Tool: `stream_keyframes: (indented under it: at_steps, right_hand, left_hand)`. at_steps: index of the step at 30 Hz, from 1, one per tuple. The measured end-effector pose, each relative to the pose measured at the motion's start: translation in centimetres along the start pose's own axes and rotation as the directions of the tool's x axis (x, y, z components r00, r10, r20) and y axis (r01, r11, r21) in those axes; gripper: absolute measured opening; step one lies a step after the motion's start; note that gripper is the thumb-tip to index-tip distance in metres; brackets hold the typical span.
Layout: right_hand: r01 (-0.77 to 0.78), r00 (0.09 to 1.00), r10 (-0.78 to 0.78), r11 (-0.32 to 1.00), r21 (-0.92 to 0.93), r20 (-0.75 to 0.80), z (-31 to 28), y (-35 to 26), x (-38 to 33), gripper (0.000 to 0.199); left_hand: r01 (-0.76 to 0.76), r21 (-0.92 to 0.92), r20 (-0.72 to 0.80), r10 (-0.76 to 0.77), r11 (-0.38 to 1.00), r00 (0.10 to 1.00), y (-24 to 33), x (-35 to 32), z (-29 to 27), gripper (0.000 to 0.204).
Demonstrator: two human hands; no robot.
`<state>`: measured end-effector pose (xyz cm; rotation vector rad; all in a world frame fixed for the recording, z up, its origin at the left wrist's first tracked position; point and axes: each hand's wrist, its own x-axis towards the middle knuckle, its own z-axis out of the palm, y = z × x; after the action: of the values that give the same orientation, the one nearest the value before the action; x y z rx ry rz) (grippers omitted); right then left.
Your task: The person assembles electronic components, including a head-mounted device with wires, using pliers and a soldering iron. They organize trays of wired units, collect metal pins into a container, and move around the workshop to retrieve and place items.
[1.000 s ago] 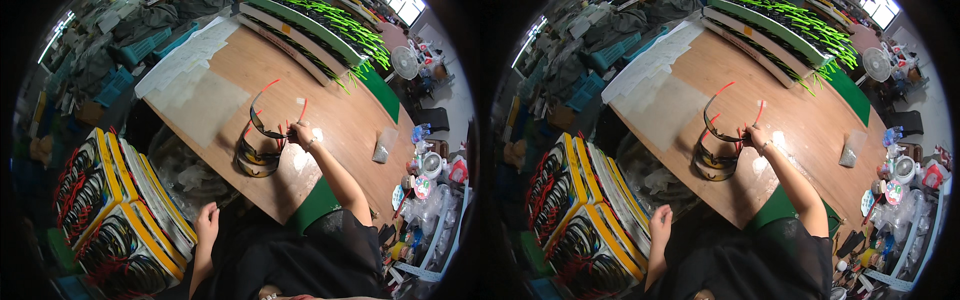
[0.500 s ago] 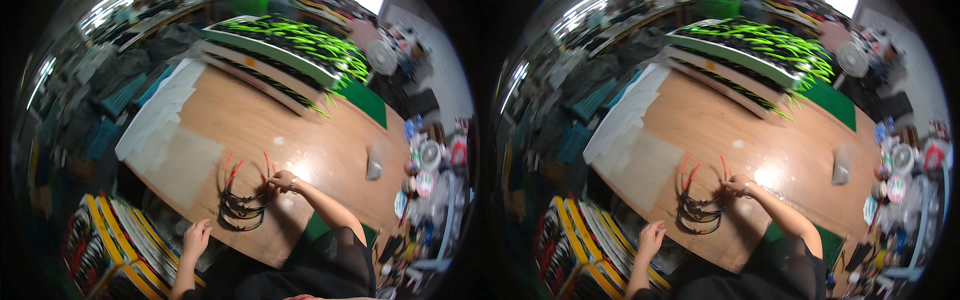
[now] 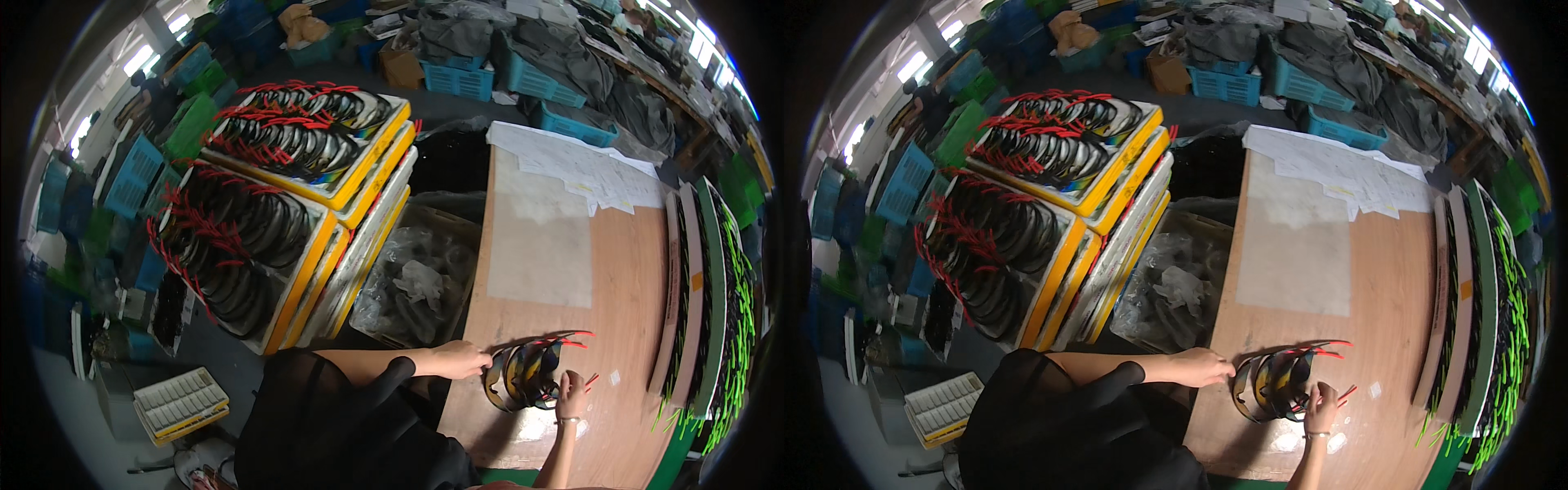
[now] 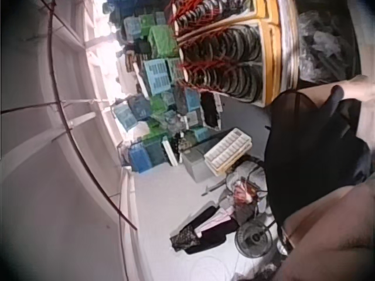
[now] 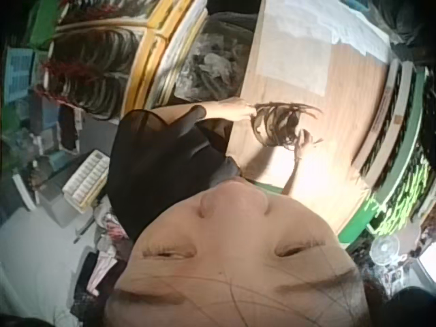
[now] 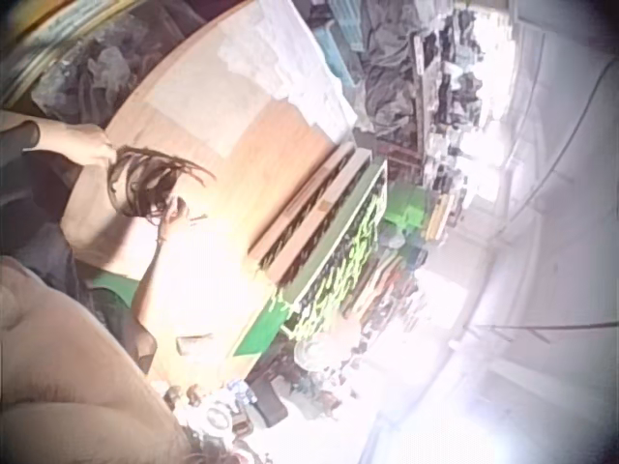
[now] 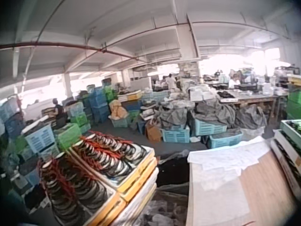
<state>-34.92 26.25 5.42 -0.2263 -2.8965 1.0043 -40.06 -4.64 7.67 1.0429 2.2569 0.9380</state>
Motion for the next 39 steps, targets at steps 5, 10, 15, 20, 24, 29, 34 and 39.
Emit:
stream_keyframes:
  at_steps: [5,10,15,20,24,29,34,39]
  right_hand:
    - [-0.092,0.967,0.163,0.939,-0.332,0.193,3.6,2.3,1.9,0.056]
    - [-0.013,0.949,0.124,0.934,-0.358,0.289,4.1,1.1,1.0,0.064]
    - [-0.014,0.935,0.131,0.943,-0.332,0.331,5.5,1.1,0.1,0.067]
    - [0.012,0.997,0.002,0.980,-0.198,0.072,3.2,2.7,-0.7,0.050]
    - [-0.289,0.956,0.293,0.916,0.278,0.030,-2.5,1.4,-1.7,0.036]
    - [-0.402,0.844,0.532,0.706,0.584,-0.063,-13.3,1.9,-3.9,0.041]
    - [-0.030,0.609,0.738,0.387,0.921,-0.290,-23.6,12.1,-5.5,0.029]
    - [0.075,0.368,0.789,0.503,0.861,-0.493,-29.0,17.6,-3.5,0.037]
  left_hand:
    - [-0.020,-0.038,-0.063,0.018,0.999,0.998,-0.2,-4.5,0.1,0.022]
    - [0.167,-0.088,-0.239,-0.184,0.982,0.953,-2.3,-11.2,0.0,0.021]
    - [0.218,-0.089,-0.277,-0.234,0.972,0.932,-2.1,-15.4,0.4,0.021]
    - [0.163,-0.111,-0.297,-0.190,0.980,0.936,-1.8,-16.1,-0.4,0.021]
    - [0.207,-0.195,-0.246,-0.252,0.959,0.936,-1.1,-13.7,-2.4,0.023]
    - [0.128,-0.407,-0.070,-0.171,0.904,0.983,-1.6,-4.4,-5.6,0.021]
    - [0.032,-0.385,-0.002,-0.036,0.922,0.999,1.3,10.6,-9.2,0.021]
    - [-0.049,-0.492,0.035,0.076,0.869,0.996,7.1,23.0,-8.4,0.023]
